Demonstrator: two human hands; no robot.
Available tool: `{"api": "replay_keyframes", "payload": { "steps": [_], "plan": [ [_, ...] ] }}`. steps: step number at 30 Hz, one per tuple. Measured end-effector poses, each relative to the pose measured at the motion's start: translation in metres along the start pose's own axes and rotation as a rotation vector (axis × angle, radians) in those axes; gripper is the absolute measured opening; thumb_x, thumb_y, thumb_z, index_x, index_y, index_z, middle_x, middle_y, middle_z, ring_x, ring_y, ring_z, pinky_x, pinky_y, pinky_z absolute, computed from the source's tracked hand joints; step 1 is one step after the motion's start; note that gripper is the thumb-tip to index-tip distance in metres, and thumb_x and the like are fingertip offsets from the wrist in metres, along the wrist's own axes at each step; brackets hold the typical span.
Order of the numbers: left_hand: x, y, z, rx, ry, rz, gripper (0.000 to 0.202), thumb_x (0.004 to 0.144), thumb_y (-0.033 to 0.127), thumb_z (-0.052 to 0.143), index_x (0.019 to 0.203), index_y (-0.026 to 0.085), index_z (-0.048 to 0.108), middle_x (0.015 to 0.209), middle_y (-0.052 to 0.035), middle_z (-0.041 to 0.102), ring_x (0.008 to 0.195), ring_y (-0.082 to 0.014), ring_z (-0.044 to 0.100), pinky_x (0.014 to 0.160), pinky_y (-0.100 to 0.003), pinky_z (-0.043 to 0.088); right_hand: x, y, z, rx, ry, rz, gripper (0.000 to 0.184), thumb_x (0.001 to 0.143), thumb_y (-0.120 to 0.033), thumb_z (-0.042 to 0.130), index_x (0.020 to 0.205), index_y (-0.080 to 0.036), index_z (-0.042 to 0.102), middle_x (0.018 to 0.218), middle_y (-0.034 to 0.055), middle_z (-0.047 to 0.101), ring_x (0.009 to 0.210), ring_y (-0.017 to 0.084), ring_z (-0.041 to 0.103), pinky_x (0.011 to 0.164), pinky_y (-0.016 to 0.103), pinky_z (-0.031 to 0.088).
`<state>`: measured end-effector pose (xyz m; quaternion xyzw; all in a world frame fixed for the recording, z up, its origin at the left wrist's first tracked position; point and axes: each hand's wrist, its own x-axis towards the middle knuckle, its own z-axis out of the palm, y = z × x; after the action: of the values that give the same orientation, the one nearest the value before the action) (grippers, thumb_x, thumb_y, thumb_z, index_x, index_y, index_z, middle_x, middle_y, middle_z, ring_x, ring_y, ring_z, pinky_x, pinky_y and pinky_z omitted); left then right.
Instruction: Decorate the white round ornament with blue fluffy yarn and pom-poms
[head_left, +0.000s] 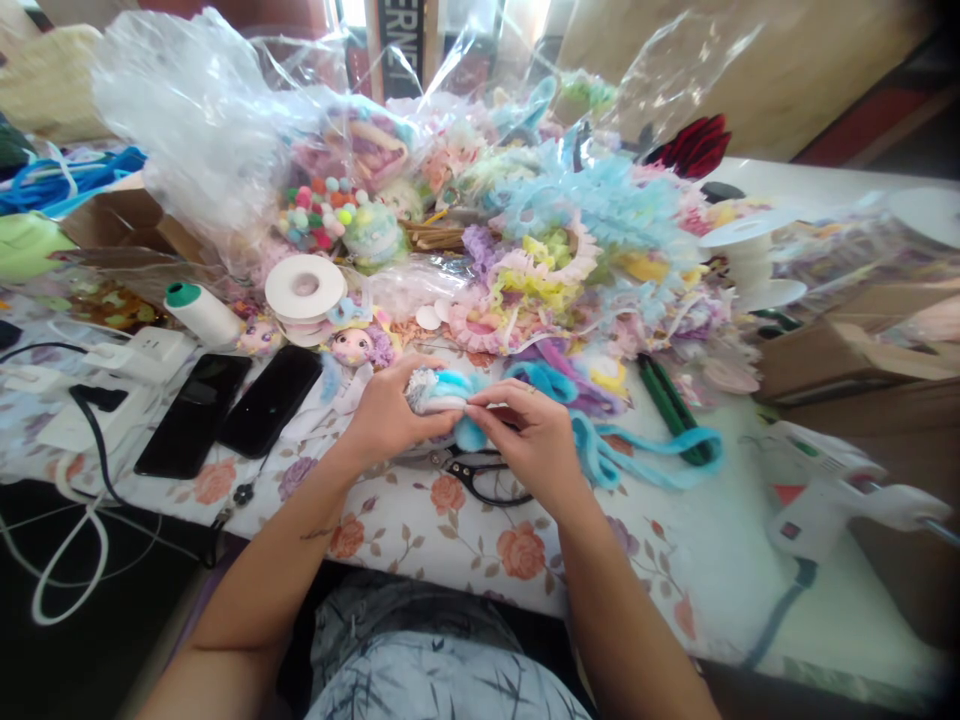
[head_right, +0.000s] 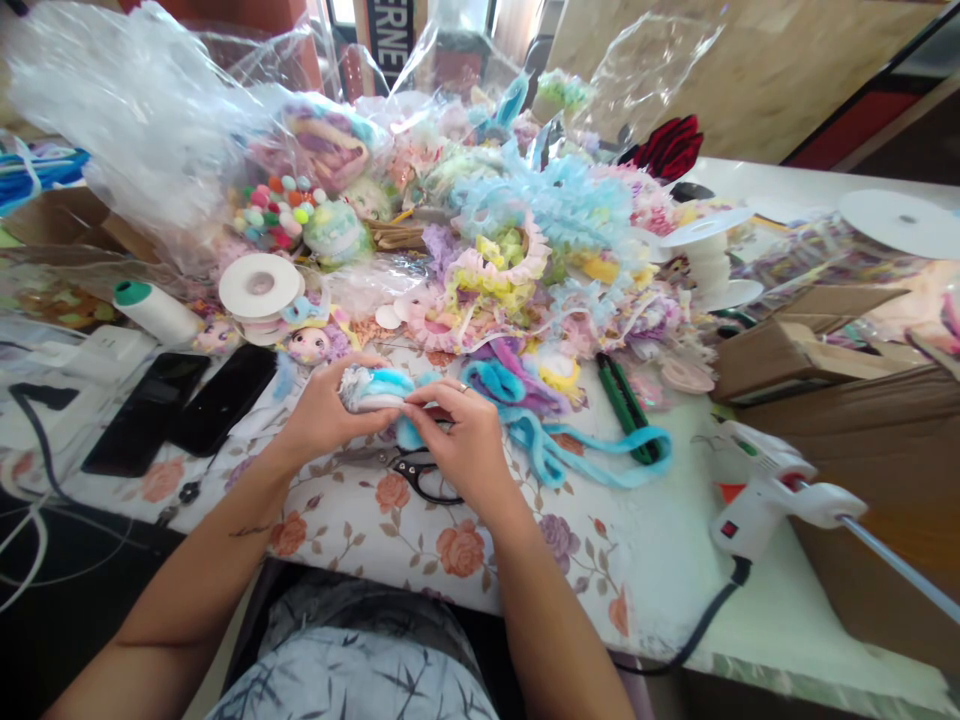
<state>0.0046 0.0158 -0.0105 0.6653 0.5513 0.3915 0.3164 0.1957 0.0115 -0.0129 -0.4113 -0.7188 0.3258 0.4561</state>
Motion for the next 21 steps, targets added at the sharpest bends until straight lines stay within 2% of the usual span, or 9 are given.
{"api": "replay_keyframes", "payload": {
  "steps": [12, 21],
  "plan": [
    [0.0019, 0.0003, -0.0053, -0.122, -0.053, -0.015, 0.056, 0.061, 0.045, 0.087, 0.107, 0.021, 0.068, 0.105, -0.006, 0.071, 0.1, -0.027, 0.066, 0.092, -0.038, 0.051, 0.0005, 0.0001, -0.0013, -0.002, 0.015, 0.024, 0.005, 0.086, -0.022, 0.068, 0.081, -0.021, 0.07, 0.08, 0.0028, 0.068, 0.073, 0.016, 0.063, 0.059, 0.026, 0.053],
    [0.0016, -0.0021, -0.006, -0.168, -0.082, -0.026, 0.059, 0.06, 0.043, 0.088, 0.111, 0.021, 0.066, 0.107, -0.0062, 0.071, 0.103, -0.0279, 0.066, 0.093, -0.039, 0.051, 0.0008, -0.0031, -0.0022, 0.012, 0.032, 0.03, 0.005, 0.085, -0.021, 0.068, 0.081, -0.022, 0.071, 0.078, 0.0026, 0.069, 0.073, 0.016, 0.063, 0.058, 0.026, 0.053]
  ]
}}
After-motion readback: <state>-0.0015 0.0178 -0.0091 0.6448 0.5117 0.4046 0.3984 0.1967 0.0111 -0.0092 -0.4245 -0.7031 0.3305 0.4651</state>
